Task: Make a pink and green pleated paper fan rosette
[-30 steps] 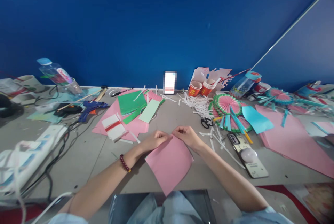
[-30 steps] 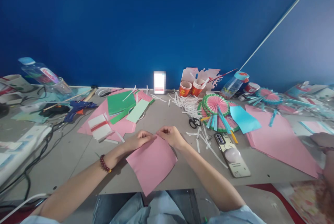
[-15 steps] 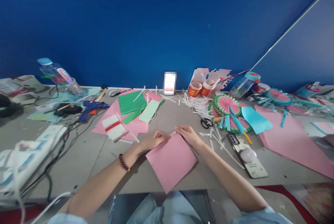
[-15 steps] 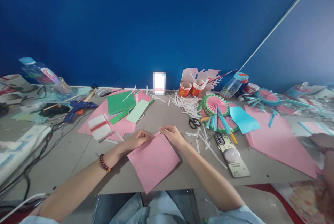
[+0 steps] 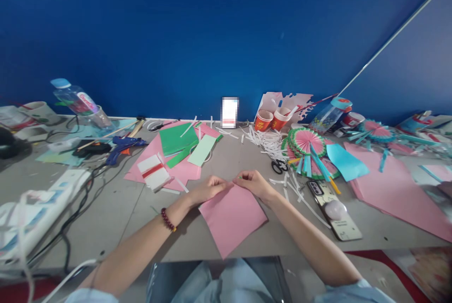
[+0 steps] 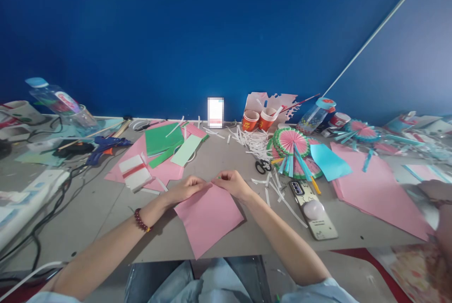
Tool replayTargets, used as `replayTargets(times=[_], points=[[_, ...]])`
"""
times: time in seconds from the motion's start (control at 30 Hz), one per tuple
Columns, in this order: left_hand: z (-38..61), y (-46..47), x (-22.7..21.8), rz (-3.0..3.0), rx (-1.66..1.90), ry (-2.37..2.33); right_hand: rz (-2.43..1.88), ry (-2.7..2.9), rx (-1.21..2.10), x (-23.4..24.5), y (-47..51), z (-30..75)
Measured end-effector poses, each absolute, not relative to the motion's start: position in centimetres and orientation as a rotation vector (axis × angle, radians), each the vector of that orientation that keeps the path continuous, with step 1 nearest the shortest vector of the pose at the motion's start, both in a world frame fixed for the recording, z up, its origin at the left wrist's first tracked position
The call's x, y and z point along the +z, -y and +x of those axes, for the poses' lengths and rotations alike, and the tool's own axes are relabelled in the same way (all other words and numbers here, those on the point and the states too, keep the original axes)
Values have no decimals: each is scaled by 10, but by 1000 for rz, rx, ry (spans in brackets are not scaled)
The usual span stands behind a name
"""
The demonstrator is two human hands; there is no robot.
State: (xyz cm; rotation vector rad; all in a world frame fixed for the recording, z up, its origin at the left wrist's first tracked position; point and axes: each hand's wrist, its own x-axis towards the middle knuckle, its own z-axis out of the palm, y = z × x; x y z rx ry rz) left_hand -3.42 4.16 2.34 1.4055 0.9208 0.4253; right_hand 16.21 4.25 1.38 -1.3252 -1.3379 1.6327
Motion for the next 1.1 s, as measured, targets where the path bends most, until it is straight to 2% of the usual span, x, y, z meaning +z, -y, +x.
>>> replayTargets(times=[0.27,0.77,1.1], points=[[-39,-47,21,1349,391,-886,-1279,1214,1671,16,-44,164],[-39,-48,19,1612,408,-847,-1330,1224,1668,14,-44,166],[-37,-48,19,1681,406,-909,-1347,1485,1590,7,-44,167]])
